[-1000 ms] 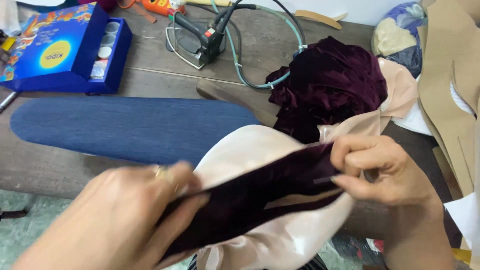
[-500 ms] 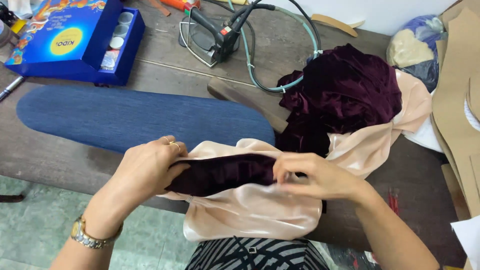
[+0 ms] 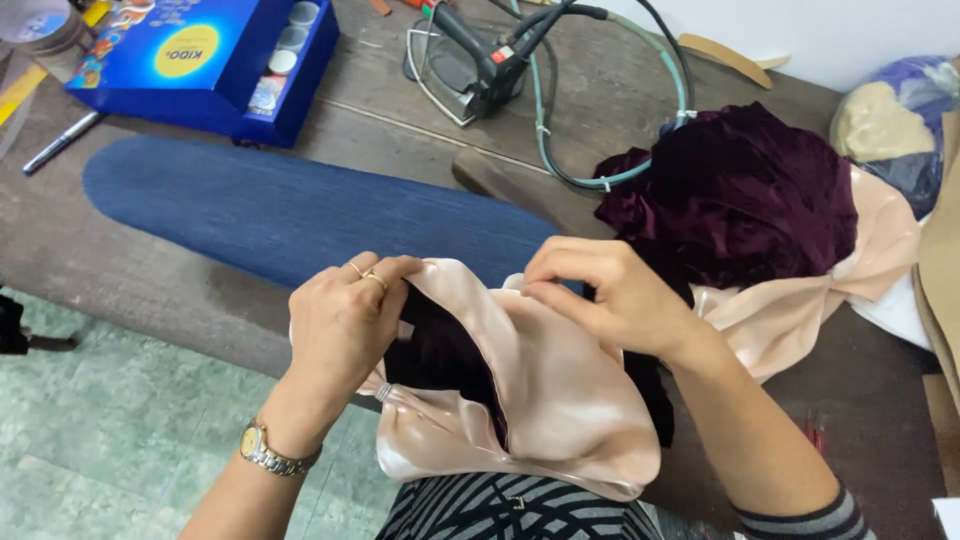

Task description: Ironing and finishing a dress using a steam iron, wooden clapper, and thread snips.

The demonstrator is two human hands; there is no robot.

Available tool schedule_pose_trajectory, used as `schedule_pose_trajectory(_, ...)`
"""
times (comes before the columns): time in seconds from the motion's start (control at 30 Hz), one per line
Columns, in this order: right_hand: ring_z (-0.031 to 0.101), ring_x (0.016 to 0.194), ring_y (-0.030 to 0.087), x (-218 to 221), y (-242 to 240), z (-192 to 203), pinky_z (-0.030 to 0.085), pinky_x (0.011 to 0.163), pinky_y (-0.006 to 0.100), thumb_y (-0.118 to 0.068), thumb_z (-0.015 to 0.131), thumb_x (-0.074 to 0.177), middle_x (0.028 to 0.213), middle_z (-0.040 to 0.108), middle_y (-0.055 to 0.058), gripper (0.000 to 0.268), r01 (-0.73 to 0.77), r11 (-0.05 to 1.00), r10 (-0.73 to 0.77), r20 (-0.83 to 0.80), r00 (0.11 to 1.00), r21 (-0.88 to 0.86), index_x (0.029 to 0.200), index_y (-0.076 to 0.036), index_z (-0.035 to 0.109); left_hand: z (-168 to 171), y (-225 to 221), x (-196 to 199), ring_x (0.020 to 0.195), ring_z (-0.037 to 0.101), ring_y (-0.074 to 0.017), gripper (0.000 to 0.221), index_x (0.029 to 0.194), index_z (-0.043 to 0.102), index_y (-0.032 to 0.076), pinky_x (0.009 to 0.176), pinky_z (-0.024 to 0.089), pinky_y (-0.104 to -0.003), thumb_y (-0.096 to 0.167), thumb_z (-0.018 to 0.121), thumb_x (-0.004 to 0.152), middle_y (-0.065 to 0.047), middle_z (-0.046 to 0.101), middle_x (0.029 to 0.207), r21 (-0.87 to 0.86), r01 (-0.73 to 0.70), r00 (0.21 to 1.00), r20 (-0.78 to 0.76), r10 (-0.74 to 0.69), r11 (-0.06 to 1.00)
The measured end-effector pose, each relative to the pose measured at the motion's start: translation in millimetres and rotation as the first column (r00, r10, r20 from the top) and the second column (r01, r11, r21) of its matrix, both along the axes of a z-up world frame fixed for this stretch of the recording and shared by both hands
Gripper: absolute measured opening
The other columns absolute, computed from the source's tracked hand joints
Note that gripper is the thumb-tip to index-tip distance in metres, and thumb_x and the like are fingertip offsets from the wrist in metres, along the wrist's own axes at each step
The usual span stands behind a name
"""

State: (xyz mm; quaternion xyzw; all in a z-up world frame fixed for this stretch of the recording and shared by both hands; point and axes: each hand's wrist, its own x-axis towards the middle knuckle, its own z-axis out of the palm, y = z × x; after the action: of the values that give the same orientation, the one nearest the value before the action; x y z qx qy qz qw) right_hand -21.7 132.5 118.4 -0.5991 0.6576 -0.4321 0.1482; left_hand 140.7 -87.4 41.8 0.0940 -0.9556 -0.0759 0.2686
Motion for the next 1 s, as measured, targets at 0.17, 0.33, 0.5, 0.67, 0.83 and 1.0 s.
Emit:
schedule_pose_trajectory(0.17, 0.066, 0.075, 0.027, 13, -23, 13, 0.054, 0.070, 0.035, -0.010, 0.055, 0.094, 0.089, 0.066, 0.009, 0.013, -0.088, 0.995, 0.083, -0.102, 0.991, -0.045, 0.092, -0.007, 0.067, 11, 11, 3, 0.056, 0.061, -0.0173, 0.018, 0.096, 0.067, 0.035, 0.054, 0.049, -0.028, 0.022, 0.063, 0.084, 0.006, 0.051, 0.063, 0.193, -0.013, 1.000, -0.007, 0.015, 0.981)
schedule_pose_trajectory(0.33, 0.062, 0.107, 0.036, 4, -42, 33, 0.049, 0.091, 0.046, -0.017, 0.046, 0.101, 0.114, 0.060, 0.018, 0.025, -0.218, 0.971, 0.204, -0.131, 0.970, -0.102, 0.115, 0.000, 0.058, 42, 43, -4, 0.072, 0.069, -0.0335, 0.021, 0.094, 0.070, 0.014, 0.063, 0.054, -0.038, -0.002, 0.064, 0.081, -0.009, 0.067, 0.074, 0.479, 0.336, 0.933, -0.288, -0.216, 0.811)
schedule_pose_trajectory(0.5, 0.056, 0.092, 0.025, -3, -57, 30, 0.048, 0.085, 0.043, -0.054, 0.033, 0.099, 0.092, 0.057, 0.011, 0.057, -0.460, 0.884, 0.448, 0.135, 0.884, 0.079, 0.117, -0.006, 0.059, 55, 68, -8, 0.086, 0.072, -0.0244, 0.018, 0.095, 0.070, 0.014, 0.075, 0.056, -0.033, 0.002, 0.067, 0.083, -0.005, 0.072, 0.086, 0.629, 0.505, 0.862, -0.400, -0.310, 0.591)
schedule_pose_trajectory(0.67, 0.048, 0.061, 0.013, -29, -45, -14, 0.047, 0.058, 0.032, -0.052, 0.049, 0.094, 0.060, 0.052, 0.000, 0.046, -0.459, 0.859, 0.406, 0.244, 0.881, 0.227, 0.071, -0.013, 0.061, 34, 82, -3, 0.081, 0.068, -0.0075, 0.020, 0.103, 0.071, 0.010, 0.073, 0.057, -0.027, 0.001, 0.065, 0.087, -0.003, 0.074, 0.081, 0.836, 0.469, 0.881, -0.420, -0.218, 0.285)
schedule_pose_trajectory(0.83, 0.054, 0.064, 0.004, -42, -19, 7, 0.044, 0.062, 0.022, -0.016, 0.060, 0.088, 0.065, 0.064, -0.002, 0.019, -0.165, 0.963, 0.158, 0.048, 0.986, 0.214, 0.074, -0.005, 0.067, 13, 114, 20, 0.097, 0.065, -0.0180, 0.026, 0.110, 0.052, 0.004, 0.089, 0.054, -0.030, 0.018, 0.062, 0.091, -0.008, 0.063, 0.104, 0.813, 0.462, 0.885, -0.397, -0.243, 0.354)
schedule_pose_trajectory(1.0, 0.051, 0.061, 0.005, -53, 10, 8, 0.039, 0.055, 0.020, -0.026, 0.062, 0.094, 0.065, 0.058, -0.001, 0.031, 0.157, 0.985, -0.169, 0.207, 0.964, 0.076, 0.072, -0.003, 0.066, -18, 143, 44, 0.094, 0.054, -0.0264, 0.043, 0.108, 0.054, 0.005, 0.083, 0.043, -0.037, 0.040, 0.068, 0.086, -0.013, 0.053, 0.101, 0.590, 0.430, 0.901, -0.237, -0.363, 0.683)
